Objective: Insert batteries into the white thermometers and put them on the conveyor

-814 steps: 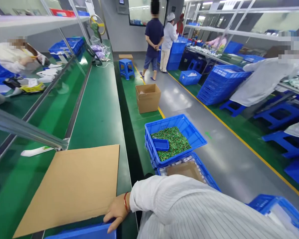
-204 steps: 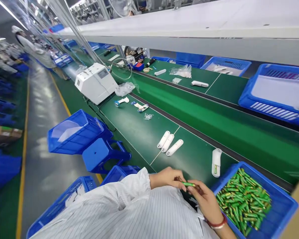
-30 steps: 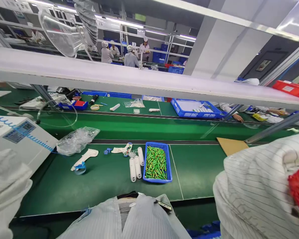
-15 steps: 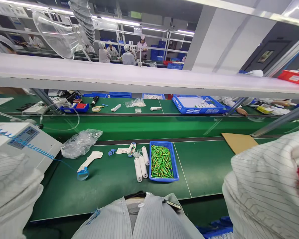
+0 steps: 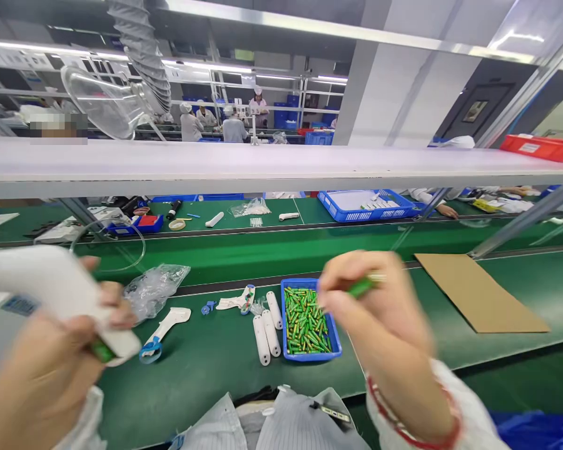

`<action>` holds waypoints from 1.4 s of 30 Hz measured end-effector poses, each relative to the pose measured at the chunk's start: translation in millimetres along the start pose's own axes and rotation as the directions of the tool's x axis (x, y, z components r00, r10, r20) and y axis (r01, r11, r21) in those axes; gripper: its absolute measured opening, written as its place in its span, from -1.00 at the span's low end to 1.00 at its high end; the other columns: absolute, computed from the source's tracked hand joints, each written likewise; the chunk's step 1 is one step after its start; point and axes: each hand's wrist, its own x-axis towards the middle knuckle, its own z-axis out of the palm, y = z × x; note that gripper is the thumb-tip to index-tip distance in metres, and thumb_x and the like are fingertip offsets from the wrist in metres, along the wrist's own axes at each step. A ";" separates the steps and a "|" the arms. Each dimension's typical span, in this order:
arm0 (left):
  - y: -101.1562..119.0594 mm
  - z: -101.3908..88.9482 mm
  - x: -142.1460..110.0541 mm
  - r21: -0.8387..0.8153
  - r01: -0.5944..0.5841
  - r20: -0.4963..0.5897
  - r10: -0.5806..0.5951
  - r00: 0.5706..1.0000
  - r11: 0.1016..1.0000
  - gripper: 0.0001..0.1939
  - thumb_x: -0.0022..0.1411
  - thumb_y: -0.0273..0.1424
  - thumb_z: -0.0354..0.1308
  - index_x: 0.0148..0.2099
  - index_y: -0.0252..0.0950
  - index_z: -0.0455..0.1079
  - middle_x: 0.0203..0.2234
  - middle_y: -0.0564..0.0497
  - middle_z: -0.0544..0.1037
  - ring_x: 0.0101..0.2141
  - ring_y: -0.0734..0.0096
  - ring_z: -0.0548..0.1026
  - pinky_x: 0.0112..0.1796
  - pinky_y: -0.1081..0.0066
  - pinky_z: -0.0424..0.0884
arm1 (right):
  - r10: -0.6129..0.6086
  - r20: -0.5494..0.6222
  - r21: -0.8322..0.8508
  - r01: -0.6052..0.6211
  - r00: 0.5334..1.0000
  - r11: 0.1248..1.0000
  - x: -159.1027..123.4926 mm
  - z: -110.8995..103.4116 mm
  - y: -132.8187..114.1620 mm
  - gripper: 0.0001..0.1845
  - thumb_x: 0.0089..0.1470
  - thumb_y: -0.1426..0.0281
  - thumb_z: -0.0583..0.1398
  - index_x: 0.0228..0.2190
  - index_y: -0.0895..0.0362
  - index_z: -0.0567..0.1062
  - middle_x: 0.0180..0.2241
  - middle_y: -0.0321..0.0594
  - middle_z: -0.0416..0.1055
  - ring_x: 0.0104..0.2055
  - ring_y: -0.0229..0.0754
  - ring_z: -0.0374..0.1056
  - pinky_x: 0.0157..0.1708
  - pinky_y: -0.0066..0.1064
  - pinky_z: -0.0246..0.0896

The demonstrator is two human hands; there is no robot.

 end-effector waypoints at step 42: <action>-128.8 28.8 -26.1 -0.428 0.572 0.268 -0.506 0.820 0.699 -0.61 0.27 -0.31 0.00 0.14 -0.14 0.15 0.03 -0.08 0.36 0.05 0.22 0.33 -0.01 0.19 0.36 | -0.523 0.418 -0.419 0.669 0.743 0.614 5.6 93.7 115.7 -0.81 0.01 0.62 0.17 -0.32 0.15 0.45 -0.23 -0.11 0.49 -0.19 -0.25 0.42 -0.21 -0.45 0.40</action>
